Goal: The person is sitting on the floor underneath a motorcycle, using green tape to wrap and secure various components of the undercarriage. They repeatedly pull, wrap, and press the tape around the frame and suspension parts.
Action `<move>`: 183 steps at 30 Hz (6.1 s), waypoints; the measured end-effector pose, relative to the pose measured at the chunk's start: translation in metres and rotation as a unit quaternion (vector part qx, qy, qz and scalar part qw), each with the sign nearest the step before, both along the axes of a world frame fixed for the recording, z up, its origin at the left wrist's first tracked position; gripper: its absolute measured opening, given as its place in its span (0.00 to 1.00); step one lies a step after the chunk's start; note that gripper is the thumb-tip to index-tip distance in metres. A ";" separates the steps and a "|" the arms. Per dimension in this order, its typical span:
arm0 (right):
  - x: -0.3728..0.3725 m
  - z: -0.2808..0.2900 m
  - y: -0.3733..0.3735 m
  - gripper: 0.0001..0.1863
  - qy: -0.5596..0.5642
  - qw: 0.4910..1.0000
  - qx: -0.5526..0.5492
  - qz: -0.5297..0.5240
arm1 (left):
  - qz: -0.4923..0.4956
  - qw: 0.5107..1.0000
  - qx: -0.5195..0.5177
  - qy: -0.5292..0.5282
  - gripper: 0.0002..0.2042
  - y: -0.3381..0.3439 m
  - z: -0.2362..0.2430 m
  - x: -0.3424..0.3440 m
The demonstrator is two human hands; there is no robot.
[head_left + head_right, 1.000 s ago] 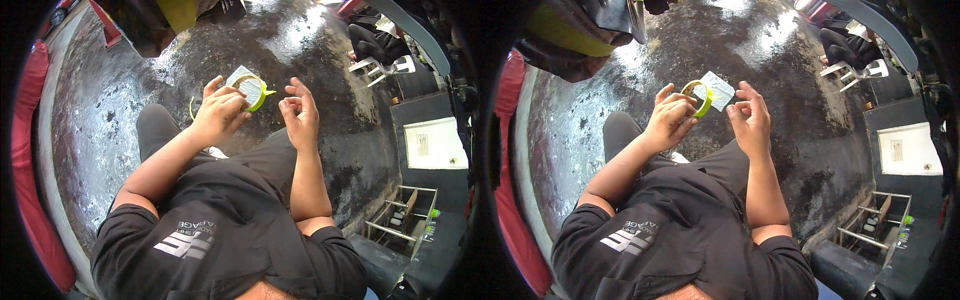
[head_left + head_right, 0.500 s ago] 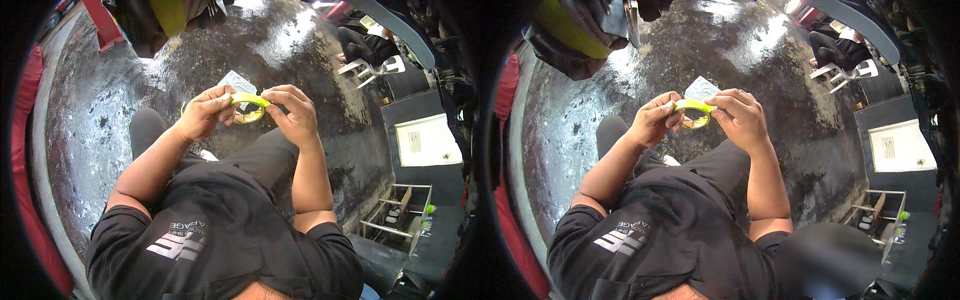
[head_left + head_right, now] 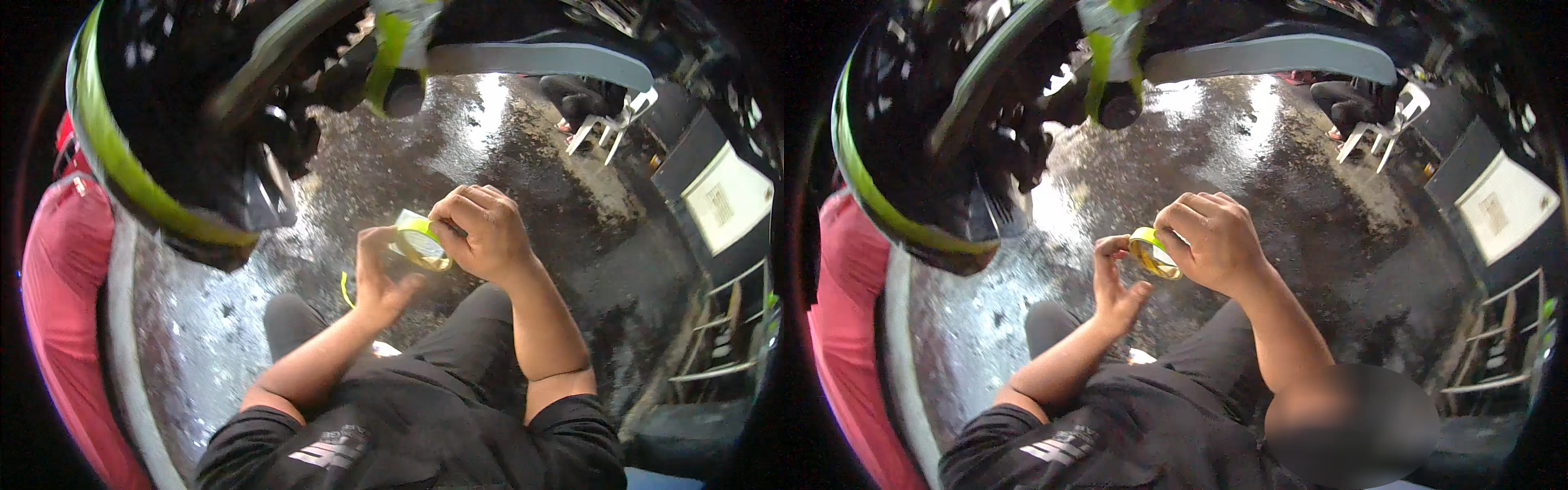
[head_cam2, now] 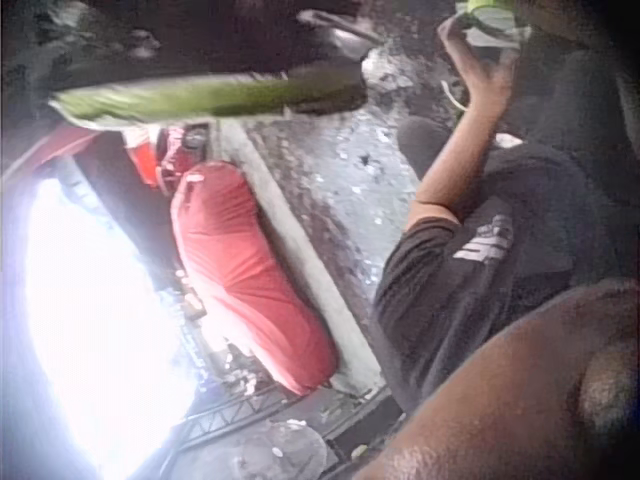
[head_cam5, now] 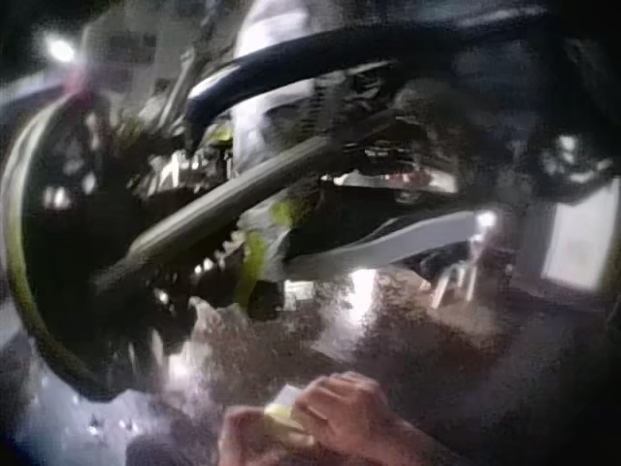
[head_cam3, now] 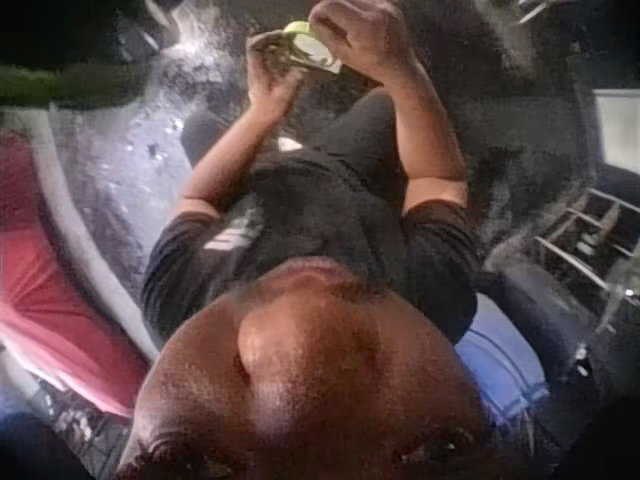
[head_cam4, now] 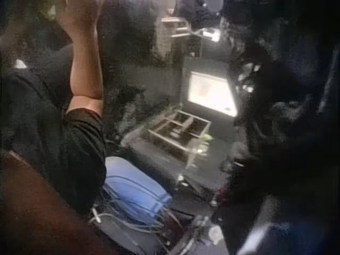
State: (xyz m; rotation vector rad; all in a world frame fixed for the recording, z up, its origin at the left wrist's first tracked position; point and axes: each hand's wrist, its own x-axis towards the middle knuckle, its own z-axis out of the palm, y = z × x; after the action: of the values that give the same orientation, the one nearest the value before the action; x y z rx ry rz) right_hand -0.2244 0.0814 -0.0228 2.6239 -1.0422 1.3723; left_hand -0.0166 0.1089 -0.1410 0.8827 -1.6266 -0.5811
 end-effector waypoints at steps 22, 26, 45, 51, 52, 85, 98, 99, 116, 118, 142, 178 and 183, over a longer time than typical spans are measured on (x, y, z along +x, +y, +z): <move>0.001 0.072 -0.083 0.09 -0.095 0.954 -0.281 -0.034 | 0.082 0.986 -0.122 -0.084 0.22 -0.063 0.065 -0.079; -0.001 0.105 -0.079 0.07 -0.067 0.962 -0.263 0.008 | 0.012 0.993 -0.120 -0.015 0.34 -0.062 0.081 -0.088; 0.014 0.116 -0.084 0.05 -0.049 0.943 -0.302 -0.133 | -0.052 0.992 -0.099 0.053 0.33 -0.069 0.093 -0.101; 0.018 0.121 -0.080 0.04 -0.119 0.948 -0.291 -0.052 | -0.119 0.979 -0.049 0.157 0.24 -0.069 0.102 -0.100; 0.017 0.120 -0.081 0.04 -0.112 0.947 -0.299 -0.031 | -0.126 0.977 -0.053 0.166 0.22 -0.070 0.105 -0.100; 0.012 0.120 -0.114 0.06 -0.027 0.895 -0.445 -0.014 | 0.037 0.990 -0.067 0.118 0.26 -0.086 0.084 -0.090; 0.004 0.129 -0.102 0.03 0.085 0.912 -0.400 -0.038 | 0.107 0.992 -0.056 0.019 0.19 -0.088 0.074 -0.052; 0.005 0.129 -0.102 0.03 0.087 0.919 -0.382 -0.035 | 0.116 0.992 -0.050 -0.004 0.18 -0.087 0.076 -0.045; -0.010 0.133 -0.091 0.04 0.139 0.922 -0.358 -0.048 | 0.079 0.994 -0.062 0.042 0.27 -0.079 0.099 -0.040; -0.008 0.135 -0.086 0.04 0.146 0.925 -0.344 -0.067 | 0.096 0.993 -0.058 0.025 0.22 -0.083 0.107 -0.036; -0.001 0.132 -0.068 0.14 0.096 0.974 -0.195 -0.063 | 0.321 0.852 -0.315 -0.267 0.09 -0.097 0.113 -0.007; 0.002 0.121 -0.075 0.16 0.174 0.912 -0.344 -0.141 | 0.319 0.833 -0.376 -0.250 0.10 -0.096 0.117 -0.010; 0.006 0.123 -0.074 0.17 0.180 0.925 -0.300 -0.150 | 0.316 0.843 -0.363 -0.240 0.10 -0.094 0.117 -0.010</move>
State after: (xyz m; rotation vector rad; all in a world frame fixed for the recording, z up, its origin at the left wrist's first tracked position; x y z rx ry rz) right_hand -0.2183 0.0074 0.0999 2.0495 -0.7688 0.9043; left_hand -0.0267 0.0154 -0.0237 0.9300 -1.6517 0.7455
